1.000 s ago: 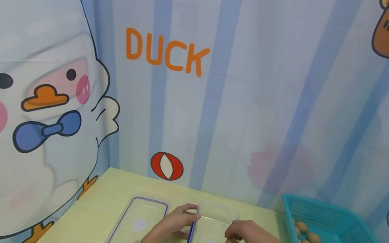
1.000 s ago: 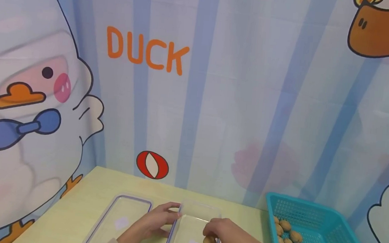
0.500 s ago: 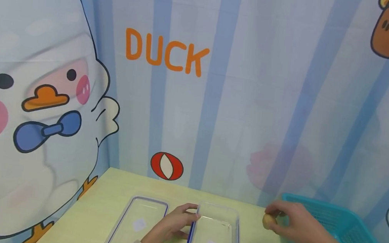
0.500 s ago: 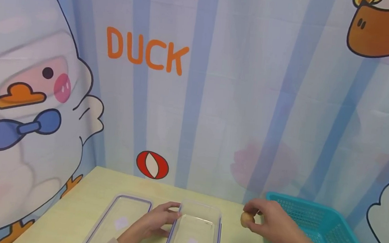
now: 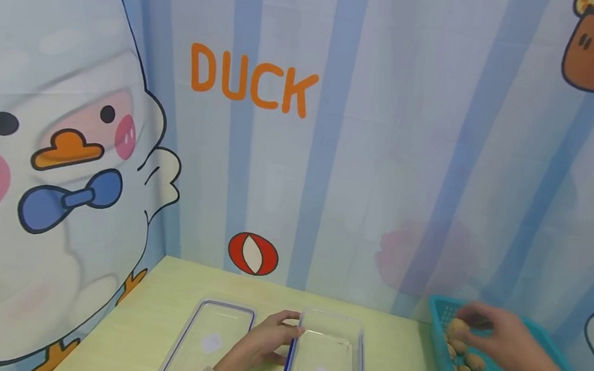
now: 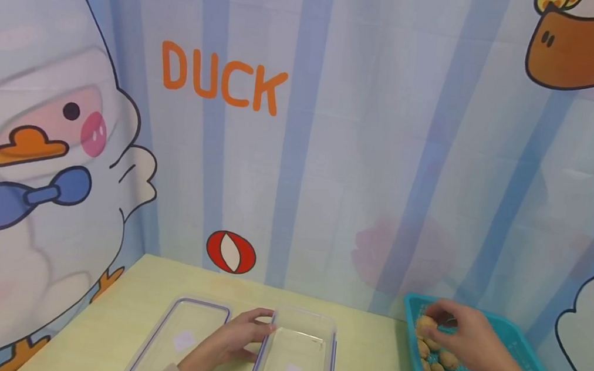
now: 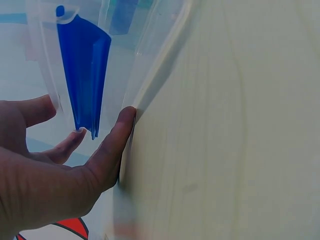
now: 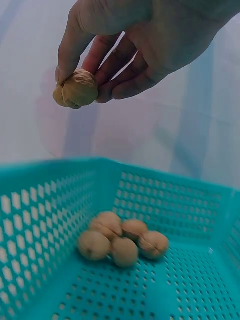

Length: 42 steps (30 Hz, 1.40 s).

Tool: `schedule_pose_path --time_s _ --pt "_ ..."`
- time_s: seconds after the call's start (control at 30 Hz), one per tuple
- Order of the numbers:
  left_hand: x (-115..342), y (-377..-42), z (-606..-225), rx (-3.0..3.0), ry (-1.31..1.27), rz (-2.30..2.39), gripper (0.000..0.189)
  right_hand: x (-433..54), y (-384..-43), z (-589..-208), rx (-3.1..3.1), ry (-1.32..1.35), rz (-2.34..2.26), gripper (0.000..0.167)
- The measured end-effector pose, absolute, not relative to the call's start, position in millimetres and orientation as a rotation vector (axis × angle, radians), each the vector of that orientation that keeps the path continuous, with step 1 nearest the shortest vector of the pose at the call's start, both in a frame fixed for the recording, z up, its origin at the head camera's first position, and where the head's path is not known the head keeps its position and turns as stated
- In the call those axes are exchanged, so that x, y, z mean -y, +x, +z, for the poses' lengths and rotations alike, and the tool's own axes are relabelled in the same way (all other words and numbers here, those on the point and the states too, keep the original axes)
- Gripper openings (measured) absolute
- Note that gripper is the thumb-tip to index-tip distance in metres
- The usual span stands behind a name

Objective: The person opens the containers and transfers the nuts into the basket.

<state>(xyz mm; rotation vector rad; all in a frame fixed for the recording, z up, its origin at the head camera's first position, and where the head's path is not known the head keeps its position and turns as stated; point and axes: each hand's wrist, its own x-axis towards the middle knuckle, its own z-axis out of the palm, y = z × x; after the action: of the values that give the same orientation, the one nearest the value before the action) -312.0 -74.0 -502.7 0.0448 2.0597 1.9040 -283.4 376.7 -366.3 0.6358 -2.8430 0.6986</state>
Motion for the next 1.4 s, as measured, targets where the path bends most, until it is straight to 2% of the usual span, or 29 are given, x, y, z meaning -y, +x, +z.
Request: schedule_pose_path --time_s 0.27,0.53,0.93,1.23,1.4 --pt "73.4 -312.4 -504.5 -2.064 0.035 1.905 0.054 -405.9 -296.1 -382.0 2.946 0.438 0.756 0.044" --pt "74.2 -313.4 -503.2 -2.068 0.034 1.903 0.054 -426.7 -312.6 -400.0 2.995 0.329 0.816 0.051" --pt "73.3 -313.6 -502.9 -2.088 0.03 1.885 0.055 -437.6 -320.9 -432.7 3.01 0.3 0.878 0.039" --pt "72.6 -313.8 -499.7 -2.075 0.018 1.888 0.054 -436.9 -320.8 -428.6 2.991 0.326 0.873 0.046" --pt "73.8 -313.2 -500.6 -2.077 0.014 1.887 0.055 -412.4 -307.1 -405.2 2.903 0.405 0.894 0.047"
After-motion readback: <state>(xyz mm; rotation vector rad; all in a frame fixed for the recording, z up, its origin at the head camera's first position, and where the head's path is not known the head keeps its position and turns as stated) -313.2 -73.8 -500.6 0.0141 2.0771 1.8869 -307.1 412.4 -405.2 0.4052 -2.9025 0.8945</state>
